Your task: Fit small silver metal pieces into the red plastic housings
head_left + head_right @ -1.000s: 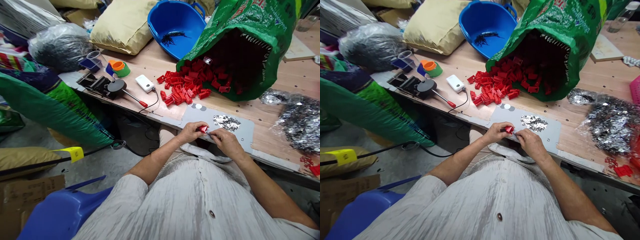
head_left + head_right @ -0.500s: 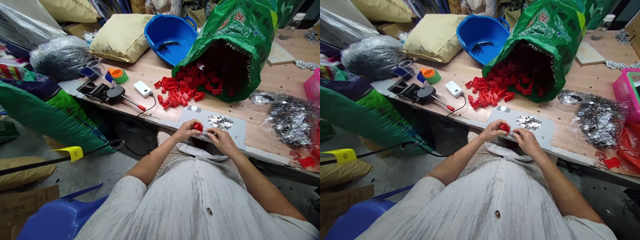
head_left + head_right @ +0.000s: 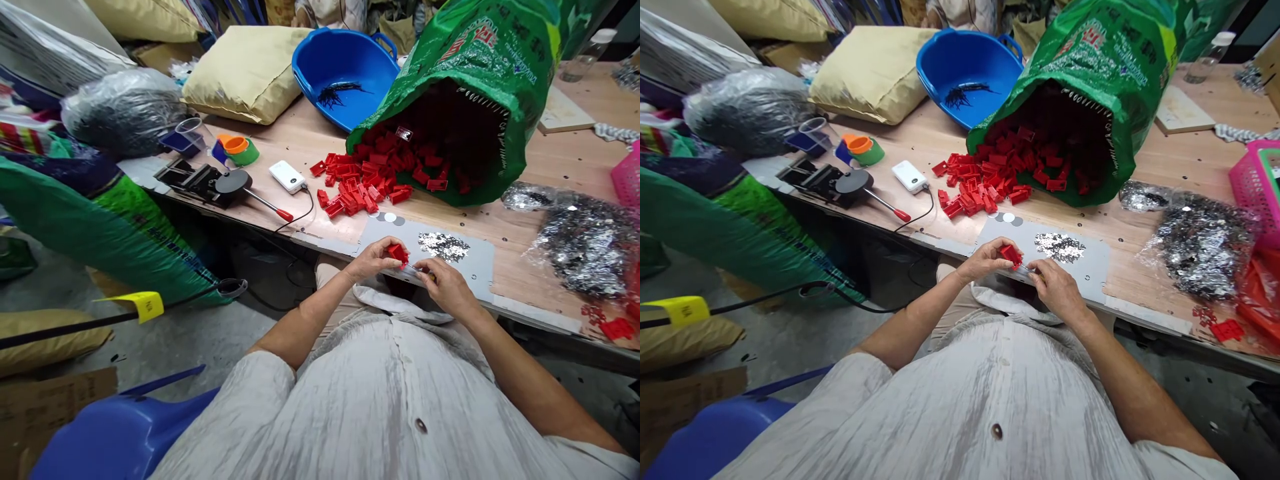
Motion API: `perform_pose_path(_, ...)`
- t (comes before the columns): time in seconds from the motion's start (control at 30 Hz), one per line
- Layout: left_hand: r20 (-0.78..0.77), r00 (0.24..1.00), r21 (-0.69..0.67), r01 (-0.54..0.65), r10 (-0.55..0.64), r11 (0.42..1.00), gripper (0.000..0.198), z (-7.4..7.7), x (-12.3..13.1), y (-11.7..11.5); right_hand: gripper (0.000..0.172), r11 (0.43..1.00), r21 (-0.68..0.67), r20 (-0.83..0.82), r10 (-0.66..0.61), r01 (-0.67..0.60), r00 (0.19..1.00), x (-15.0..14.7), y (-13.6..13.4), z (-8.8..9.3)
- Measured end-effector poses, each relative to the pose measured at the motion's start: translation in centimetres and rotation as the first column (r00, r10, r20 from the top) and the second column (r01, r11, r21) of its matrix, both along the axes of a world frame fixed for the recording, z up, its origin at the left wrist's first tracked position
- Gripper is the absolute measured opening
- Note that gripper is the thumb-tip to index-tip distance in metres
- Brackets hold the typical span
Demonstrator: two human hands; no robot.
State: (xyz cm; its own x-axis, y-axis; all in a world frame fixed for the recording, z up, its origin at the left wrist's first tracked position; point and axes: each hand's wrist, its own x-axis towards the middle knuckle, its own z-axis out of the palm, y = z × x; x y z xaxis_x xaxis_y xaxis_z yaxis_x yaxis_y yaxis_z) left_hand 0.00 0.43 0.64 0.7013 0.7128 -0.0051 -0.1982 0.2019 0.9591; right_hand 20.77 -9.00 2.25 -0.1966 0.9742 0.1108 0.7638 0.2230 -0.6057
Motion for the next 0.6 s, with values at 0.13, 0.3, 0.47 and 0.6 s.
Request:
perform_pose_path(0.13,-0.013,1.000,0.039,0.002,-0.002,0.999,0.042,-0.2,0.0,0.1,0.018,1.000,-0.006,0.017,-0.003,0.003,1.000,-0.2,0.1,0.1)
perform_pose_path(0.3,-0.099,0.995,0.157,0.005,0.011,0.988,0.040,-0.7,0.0,0.0,0.017,1.000,0.009,0.077,-0.018,0.018,0.997,-0.6,-0.1,0.0)
perform_pose_path(0.47,-0.226,0.972,0.301,0.003,0.069,0.954,0.039,-1.1,0.0,-0.3,0.016,0.999,0.027,0.136,-0.033,0.030,0.990,-0.8,-0.1,-0.4)
perform_pose_path(0.6,-0.269,0.958,0.344,-0.002,0.101,0.939,0.038,-1.1,0.1,-0.4,0.016,0.999,0.034,0.175,-0.047,0.042,0.983,-1.1,0.1,-0.6)
